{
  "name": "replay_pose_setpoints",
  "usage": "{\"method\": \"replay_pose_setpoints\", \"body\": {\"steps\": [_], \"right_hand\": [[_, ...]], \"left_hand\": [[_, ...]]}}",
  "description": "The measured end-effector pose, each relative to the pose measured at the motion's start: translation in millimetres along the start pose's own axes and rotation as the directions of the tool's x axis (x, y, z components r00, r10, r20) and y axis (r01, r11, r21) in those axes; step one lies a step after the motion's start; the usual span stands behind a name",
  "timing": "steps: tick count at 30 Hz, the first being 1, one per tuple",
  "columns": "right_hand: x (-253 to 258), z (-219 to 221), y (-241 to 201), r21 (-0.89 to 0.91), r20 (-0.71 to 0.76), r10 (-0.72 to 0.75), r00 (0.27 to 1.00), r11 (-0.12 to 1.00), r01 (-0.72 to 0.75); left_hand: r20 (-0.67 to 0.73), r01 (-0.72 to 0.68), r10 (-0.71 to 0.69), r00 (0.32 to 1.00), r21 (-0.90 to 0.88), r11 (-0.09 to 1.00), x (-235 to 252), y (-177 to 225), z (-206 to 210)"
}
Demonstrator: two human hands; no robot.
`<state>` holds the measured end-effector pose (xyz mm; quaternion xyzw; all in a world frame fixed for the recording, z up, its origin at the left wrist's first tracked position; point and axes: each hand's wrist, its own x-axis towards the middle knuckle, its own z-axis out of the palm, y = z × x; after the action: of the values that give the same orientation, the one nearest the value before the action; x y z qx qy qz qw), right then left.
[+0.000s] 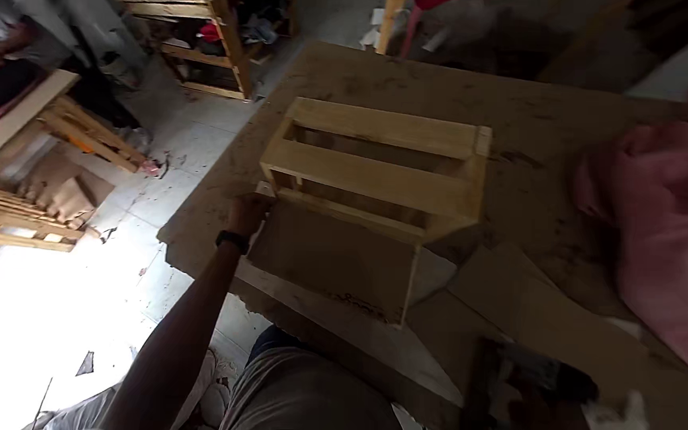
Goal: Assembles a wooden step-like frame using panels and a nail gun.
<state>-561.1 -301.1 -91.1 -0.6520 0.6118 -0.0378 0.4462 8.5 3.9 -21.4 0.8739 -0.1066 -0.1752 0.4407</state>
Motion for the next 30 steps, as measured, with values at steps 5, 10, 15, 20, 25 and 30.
{"method": "replay_pose_setpoints", "body": {"steps": [5,10,15,20,25,30], "right_hand": [[-5.1,6.5,0.0,-0.031,-0.057,0.038,0.998,0.999,-0.040],[-6.2,12.6,-2.9,-0.083,-0.079,0.033,0.996,0.996,-0.040],[-31.9,6.5,-23.6,-0.037,-0.015,-0.008,1.000,0.999,0.007],[-133.3,-3.0,-140.0,-0.095,0.205,-0.246,0.947,0.958,0.269],[-151.8,43.0,-184.5,-0.345,0.283,-0.332,0.900,0.840,0.419],[-161.7,55.2,-210.5,-0.528,0.281,-0.275,0.920,0.756,0.387]], "left_hand": [[-0.112,-0.087,0.106,0.988,0.165,0.982,-25.0,14.1,8.7],[-0.054,-0.274,0.327,0.943,0.426,0.862,-29.0,9.4,7.7],[0.015,0.051,-0.049,0.999,-0.148,0.988,-8.7,-0.3,1.3],[-0.034,-0.250,0.254,0.967,0.099,0.963,-20.3,-4.4,-0.1],[0.023,-0.336,0.337,0.941,0.171,0.926,-12.5,-6.6,-6.9],[0.140,0.149,-0.080,0.987,-0.597,0.789,5.7,-42.6,-11.1]]}}
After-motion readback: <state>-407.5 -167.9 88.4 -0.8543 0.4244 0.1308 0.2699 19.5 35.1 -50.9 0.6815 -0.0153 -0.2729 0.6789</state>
